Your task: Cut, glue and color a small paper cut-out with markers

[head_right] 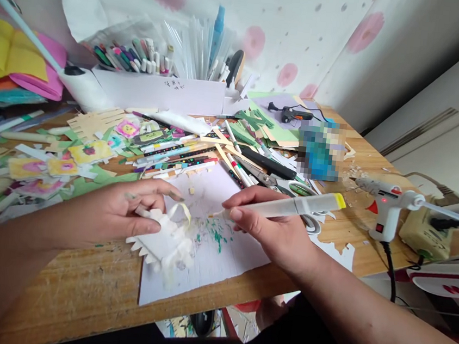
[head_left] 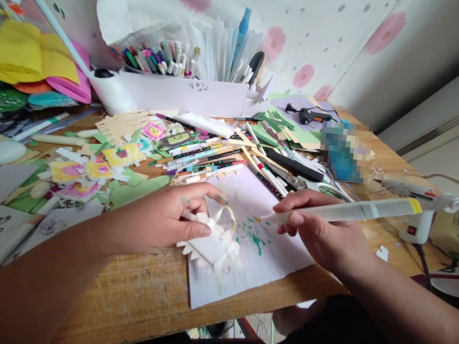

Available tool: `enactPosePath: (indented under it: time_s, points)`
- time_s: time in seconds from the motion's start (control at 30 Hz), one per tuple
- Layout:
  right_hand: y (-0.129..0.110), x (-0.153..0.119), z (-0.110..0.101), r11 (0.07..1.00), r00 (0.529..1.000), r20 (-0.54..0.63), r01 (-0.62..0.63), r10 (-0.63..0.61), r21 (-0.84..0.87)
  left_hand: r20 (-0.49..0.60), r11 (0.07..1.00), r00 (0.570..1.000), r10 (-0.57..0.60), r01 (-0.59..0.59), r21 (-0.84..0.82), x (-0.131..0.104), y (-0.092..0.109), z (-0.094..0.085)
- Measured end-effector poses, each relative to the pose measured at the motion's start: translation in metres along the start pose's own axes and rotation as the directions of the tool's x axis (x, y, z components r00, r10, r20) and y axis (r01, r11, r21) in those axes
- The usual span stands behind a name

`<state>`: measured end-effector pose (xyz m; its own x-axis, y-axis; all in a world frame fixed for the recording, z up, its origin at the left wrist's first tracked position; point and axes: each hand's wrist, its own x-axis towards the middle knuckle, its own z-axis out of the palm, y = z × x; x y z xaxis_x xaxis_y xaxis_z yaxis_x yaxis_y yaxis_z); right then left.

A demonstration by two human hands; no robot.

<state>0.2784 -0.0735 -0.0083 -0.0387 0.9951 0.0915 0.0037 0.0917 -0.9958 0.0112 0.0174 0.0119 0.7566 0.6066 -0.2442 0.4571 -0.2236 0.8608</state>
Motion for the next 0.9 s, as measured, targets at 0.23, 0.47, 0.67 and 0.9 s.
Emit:
enactPosePath:
  time_s: [0.23, 0.47, 0.67, 0.9]
  points:
    - [-0.015, -0.012, 0.032, 0.963, 0.992, 0.107, -0.031, 0.062, -0.269, -0.103, 0.863, 0.993, 0.065, -0.004, 0.505, 0.005, 0.004, 0.010]
    - [-0.011, -0.016, 0.043, 0.916, 0.982, 0.181, 0.020, 0.057, -0.401, -0.080, 0.835, 0.993, 0.089, -0.031, 0.550, 0.007, -0.003, 0.014]
    - [-0.016, -0.015, 0.044, 0.869, 0.969, 0.191, -0.042, 0.156, -0.493, -0.092, 0.844, 0.992, 0.088, -0.025, 0.536, 0.007, -0.006, 0.015]
    - [-0.016, -0.016, 0.044, 0.860, 0.969, 0.188, -0.041, 0.157, -0.509, -0.085, 0.859, 0.993, 0.086, -0.031, 0.512, 0.010, -0.007, 0.014]
